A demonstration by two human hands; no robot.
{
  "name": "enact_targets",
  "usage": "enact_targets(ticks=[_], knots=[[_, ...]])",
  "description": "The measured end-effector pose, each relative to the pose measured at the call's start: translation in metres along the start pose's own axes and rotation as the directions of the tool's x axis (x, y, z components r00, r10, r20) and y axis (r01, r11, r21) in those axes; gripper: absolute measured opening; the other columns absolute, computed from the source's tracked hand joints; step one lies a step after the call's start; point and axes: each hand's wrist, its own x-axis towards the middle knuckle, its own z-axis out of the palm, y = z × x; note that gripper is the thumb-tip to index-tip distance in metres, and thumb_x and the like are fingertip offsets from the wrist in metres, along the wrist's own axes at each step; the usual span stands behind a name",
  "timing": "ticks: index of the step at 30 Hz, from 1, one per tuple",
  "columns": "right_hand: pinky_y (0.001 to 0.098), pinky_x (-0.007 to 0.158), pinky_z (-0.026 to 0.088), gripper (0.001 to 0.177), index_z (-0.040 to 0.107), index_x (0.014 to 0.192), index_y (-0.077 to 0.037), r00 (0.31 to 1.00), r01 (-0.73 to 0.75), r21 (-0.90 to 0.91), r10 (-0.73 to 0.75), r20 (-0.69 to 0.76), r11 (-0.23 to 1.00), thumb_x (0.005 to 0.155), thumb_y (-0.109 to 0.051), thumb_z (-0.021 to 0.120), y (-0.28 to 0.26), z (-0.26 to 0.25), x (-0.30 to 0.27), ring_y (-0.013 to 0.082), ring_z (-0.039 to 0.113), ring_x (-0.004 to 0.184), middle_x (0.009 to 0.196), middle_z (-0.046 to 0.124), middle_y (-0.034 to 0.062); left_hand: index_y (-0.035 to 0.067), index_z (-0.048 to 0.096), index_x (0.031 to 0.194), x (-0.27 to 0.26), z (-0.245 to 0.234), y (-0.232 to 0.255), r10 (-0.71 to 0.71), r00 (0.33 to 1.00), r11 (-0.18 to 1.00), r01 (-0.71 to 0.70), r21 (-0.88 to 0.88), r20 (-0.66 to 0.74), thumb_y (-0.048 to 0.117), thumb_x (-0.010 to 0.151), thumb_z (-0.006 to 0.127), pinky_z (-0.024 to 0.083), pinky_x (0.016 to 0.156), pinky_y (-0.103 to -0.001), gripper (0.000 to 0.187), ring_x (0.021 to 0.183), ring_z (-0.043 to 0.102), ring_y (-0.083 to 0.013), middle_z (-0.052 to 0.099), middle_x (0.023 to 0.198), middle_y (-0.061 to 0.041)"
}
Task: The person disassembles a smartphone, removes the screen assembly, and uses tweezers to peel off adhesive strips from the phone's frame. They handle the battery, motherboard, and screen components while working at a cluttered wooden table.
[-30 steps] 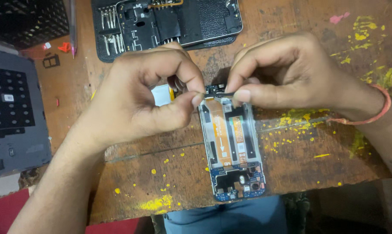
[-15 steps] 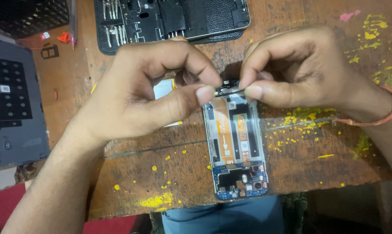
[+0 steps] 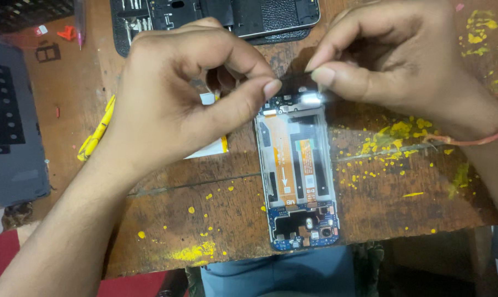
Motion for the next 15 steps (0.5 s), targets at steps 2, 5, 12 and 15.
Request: enact_targets(ticks=[2, 5, 12, 15], knots=[[0.0198, 0.078, 0.058, 0.013, 0.069, 0.103, 0.001, 0.999, -0.032, 0.037, 0.032, -0.005, 0.999, 0.098, -0.011, 0.071, -0.001, 0.001, -0.001, 0.0084, 0.069, 0.089, 0.100, 0.071, 0.0053, 0.005, 0.075, 0.102, -0.002, 0.000, -0.009, 0.057, 0.998, 0.997, -0.056, 0.060, -0.012, 0.010, 0.095, 0.078, 0.050, 0.066, -0.023, 0.009, 0.075, 0.062, -0.0067, 0.069, 0.088, -0.003], [0.0212, 0.069, 0.054, 0.011, 0.072, 0.102, 0.000, 0.997, -0.079, -0.128, 0.076, -0.024, 0.989, 0.095, -0.008, 0.074, 0.002, 0.000, 0.002, 0.0099, 0.066, 0.080, 0.094, 0.072, 0.0058, 0.003, 0.075, 0.103, -0.002, 0.000, -0.024, 0.242, 0.970, 0.943, -0.230, 0.242, -0.022, 0.003, 0.095, 0.079, 0.050, 0.073, -0.030, 0.009, 0.083, 0.062, -0.0164, 0.070, 0.091, -0.005], [0.0233, 0.068, 0.054, 0.009, 0.074, 0.103, 0.002, 0.989, 0.147, -0.448, -0.145, 0.038, 0.882, 0.101, -0.004, 0.081, 0.013, -0.007, 0.002, 0.0114, 0.068, 0.077, 0.092, 0.072, 0.0075, 0.004, 0.075, 0.099, -0.003, 0.000, -0.036, 0.422, 0.906, 0.765, -0.378, 0.522, 0.038, 0.002, 0.086, 0.083, 0.046, 0.092, -0.041, 0.016, 0.097, 0.059, -0.0266, 0.069, 0.092, -0.005], [0.0259, 0.063, 0.053, 0.012, 0.074, 0.097, 0.003, 0.971, 0.235, -0.526, -0.222, 0.089, 0.817, 0.093, -0.002, 0.083, 0.016, -0.010, 0.005, 0.0156, 0.069, 0.076, 0.093, 0.073, 0.0113, 0.007, 0.074, 0.099, -0.006, 0.003, -0.035, 0.466, 0.883, 0.679, -0.394, 0.619, 0.052, 0.005, 0.086, 0.084, 0.043, 0.098, -0.042, 0.016, 0.099, 0.057, -0.0240, 0.069, 0.095, -0.002]])
